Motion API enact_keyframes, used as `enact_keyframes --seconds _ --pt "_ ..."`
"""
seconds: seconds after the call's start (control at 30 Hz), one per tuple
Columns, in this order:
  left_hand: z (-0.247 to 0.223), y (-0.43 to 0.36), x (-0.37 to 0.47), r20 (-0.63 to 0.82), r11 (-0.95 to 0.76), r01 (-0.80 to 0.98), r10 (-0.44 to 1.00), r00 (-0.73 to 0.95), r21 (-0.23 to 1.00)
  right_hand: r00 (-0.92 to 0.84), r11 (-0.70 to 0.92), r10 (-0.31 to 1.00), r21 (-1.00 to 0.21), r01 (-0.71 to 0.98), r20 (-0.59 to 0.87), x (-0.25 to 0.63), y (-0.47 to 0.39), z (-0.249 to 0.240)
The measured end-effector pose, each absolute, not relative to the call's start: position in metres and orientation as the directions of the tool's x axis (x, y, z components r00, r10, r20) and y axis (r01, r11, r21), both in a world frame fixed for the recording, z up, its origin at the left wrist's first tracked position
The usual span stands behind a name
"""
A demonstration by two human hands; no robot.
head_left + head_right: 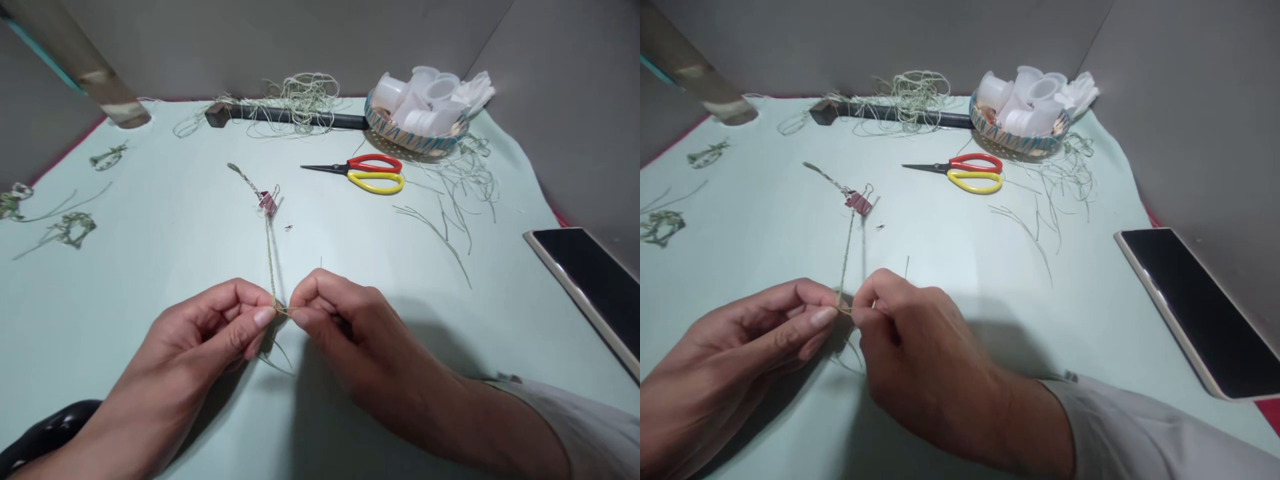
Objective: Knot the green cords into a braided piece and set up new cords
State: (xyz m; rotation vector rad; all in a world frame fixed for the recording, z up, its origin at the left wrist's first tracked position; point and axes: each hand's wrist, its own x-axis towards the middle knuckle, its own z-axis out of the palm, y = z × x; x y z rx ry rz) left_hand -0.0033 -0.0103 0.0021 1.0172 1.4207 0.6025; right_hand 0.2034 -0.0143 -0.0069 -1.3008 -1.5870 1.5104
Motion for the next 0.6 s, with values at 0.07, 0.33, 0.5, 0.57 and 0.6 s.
enact_keyframes --seconds 0.07,0.33,0.5,0.57,0.6 --pt "0.001 -0.013 -0.007 -0.487 0.445 0.294 0.869 0.087 0.846 -0.344 -0.148 0.911 -0.960 0.239 -0.226 0.202 -0.016 -0.007" --pt "-0.001 -0.024 -0.013 -0.389 0.354 0.469 0.921 -0.023 0.809 -0.346 -0.204 0.904 -0.965 0.165 -0.251 0.200 -0.019 -0.013" --pt "0.010 -0.034 -0.007 -0.214 0.216 0.659 0.973 -0.086 0.721 -0.409 -0.178 0.889 -0.978 0.112 -0.208 0.202 -0.020 -0.013" --pt "0.016 -0.037 -0.006 -0.176 0.189 0.725 0.980 -0.096 0.662 -0.439 -0.182 0.872 -0.976 0.120 -0.216 0.204 -0.019 -0.010" --pt "0.018 -0.039 -0.006 -0.165 0.172 0.748 0.983 -0.084 0.641 -0.450 -0.186 0.864 -0.973 0.133 -0.227 0.206 -0.019 -0.009"
